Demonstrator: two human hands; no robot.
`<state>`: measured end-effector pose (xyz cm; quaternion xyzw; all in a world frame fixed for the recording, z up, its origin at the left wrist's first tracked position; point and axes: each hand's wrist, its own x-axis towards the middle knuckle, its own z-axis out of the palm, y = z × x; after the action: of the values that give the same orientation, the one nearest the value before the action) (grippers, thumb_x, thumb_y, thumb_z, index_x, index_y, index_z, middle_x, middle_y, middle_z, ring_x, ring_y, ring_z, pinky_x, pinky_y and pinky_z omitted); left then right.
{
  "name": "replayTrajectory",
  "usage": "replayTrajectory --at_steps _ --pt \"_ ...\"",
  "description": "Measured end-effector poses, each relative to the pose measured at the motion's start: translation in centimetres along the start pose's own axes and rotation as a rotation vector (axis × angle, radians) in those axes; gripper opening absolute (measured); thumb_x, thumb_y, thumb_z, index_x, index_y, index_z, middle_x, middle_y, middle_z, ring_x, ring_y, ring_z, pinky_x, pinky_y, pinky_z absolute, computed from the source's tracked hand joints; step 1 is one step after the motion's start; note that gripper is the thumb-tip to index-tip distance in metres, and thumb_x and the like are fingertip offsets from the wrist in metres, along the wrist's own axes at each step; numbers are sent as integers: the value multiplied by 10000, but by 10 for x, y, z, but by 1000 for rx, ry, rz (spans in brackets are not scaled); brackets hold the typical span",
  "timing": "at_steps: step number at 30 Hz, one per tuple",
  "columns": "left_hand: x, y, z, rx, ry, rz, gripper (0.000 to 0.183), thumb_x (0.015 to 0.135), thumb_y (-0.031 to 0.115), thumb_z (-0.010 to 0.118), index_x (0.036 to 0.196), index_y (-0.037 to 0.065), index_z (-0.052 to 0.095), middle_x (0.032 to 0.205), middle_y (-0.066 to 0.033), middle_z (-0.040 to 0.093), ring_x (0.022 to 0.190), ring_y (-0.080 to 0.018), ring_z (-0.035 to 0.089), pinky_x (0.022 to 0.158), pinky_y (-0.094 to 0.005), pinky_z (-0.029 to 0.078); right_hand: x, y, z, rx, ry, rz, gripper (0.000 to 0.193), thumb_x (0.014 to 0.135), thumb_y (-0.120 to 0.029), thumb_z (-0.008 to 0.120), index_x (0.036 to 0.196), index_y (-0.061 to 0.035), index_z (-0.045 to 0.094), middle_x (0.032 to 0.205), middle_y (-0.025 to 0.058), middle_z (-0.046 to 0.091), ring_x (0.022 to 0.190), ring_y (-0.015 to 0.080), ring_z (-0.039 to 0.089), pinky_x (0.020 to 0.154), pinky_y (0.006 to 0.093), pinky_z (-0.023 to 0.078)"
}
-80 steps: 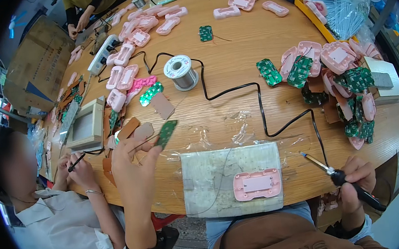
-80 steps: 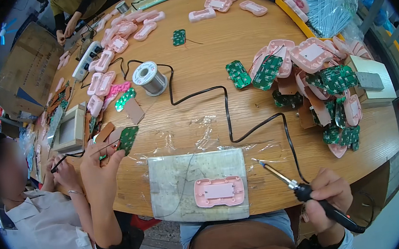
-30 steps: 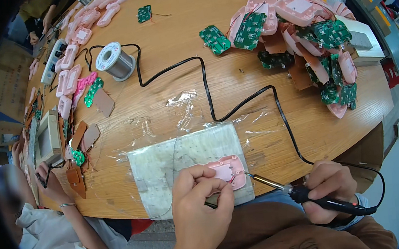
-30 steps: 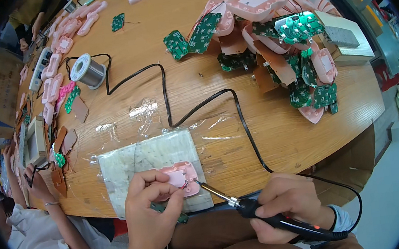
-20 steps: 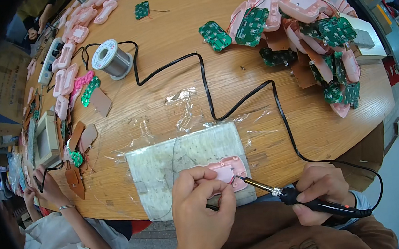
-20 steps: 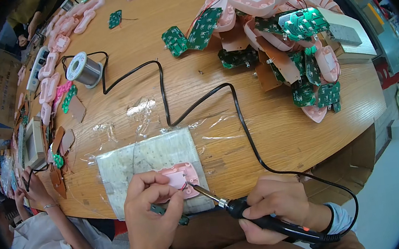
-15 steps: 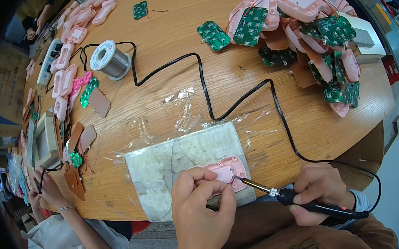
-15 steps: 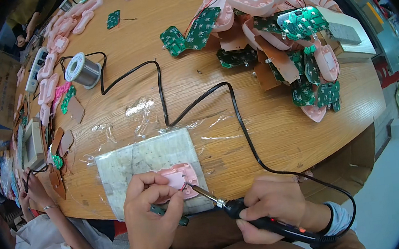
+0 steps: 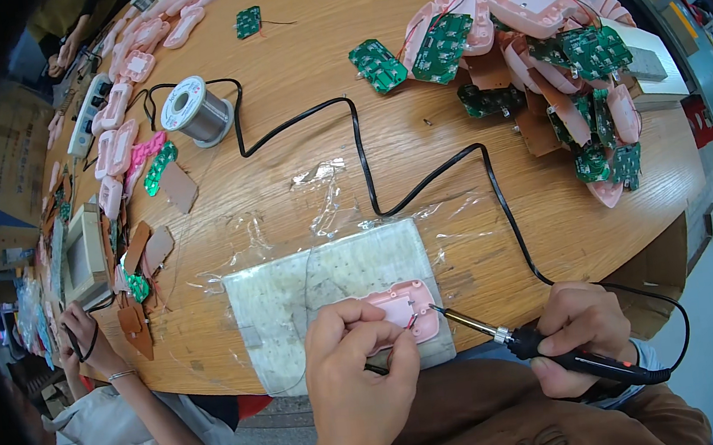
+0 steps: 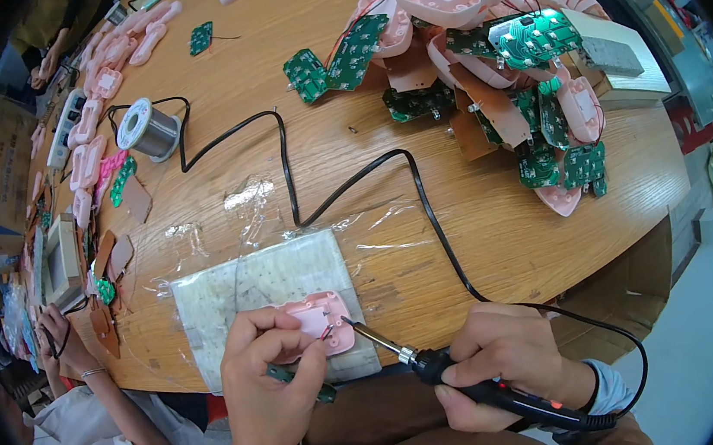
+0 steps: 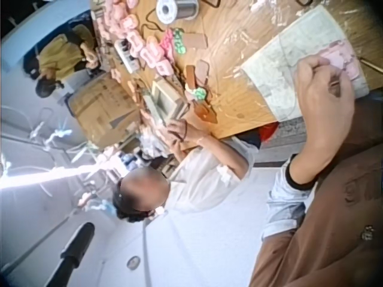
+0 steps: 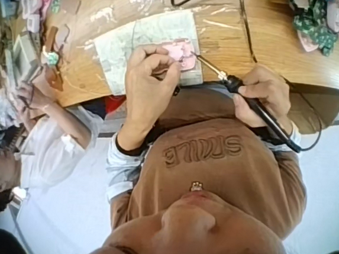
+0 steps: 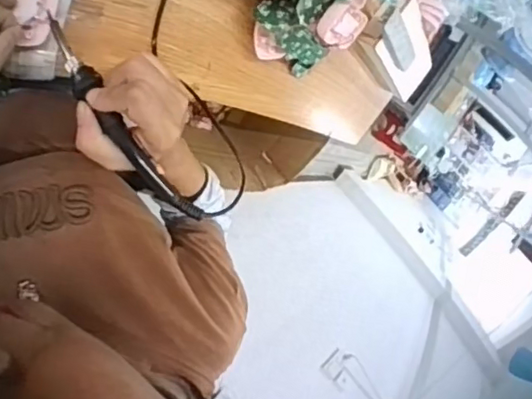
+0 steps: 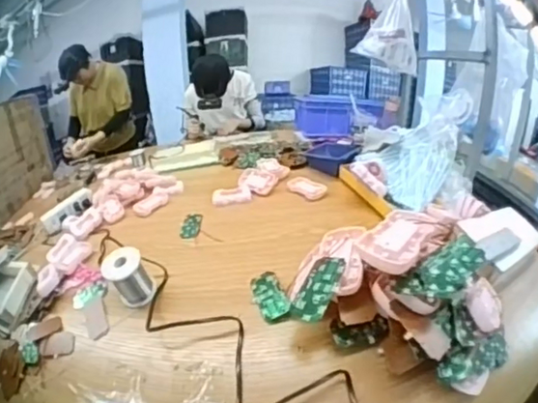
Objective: The person uses a soldering iron to attach small components to pink plastic casings on a workbench. They repeatedly pick up casings, apply solder, and place the finished units into a pile on the right side of the table.
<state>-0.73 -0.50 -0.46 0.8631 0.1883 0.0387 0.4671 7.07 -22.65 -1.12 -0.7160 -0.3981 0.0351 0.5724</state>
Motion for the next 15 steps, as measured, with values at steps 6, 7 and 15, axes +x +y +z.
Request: replayTrajectory --at_steps 6,7,15 --pt "0 1 -1 -9 -4 -17 88 709 5 729 754 19 654 924 -96 576 863 -276 567 754 -360 460 1 -1 0 4 6 -2 267 637 -58 786 823 -72 596 666 43 561 488 175 515 430 284 372" --pt "0 2 -1 -17 -4 -30 89 712 5 727 759 21 654 922 -97 577 864 -277 566 754 -359 458 1 -1 0 6 13 3 266 636 -55 785 822 -71 595 664 43 561 488 176 515 430 284 373" --pt "4 3 4 121 4 61 69 765 -25 693 782 -18 627 896 -88 544 780 -160 568 665 -251 487 7 2 6 6 9 2 271 629 -27 779 822 -70 592 654 45 557 492 183 524 435 285 379"
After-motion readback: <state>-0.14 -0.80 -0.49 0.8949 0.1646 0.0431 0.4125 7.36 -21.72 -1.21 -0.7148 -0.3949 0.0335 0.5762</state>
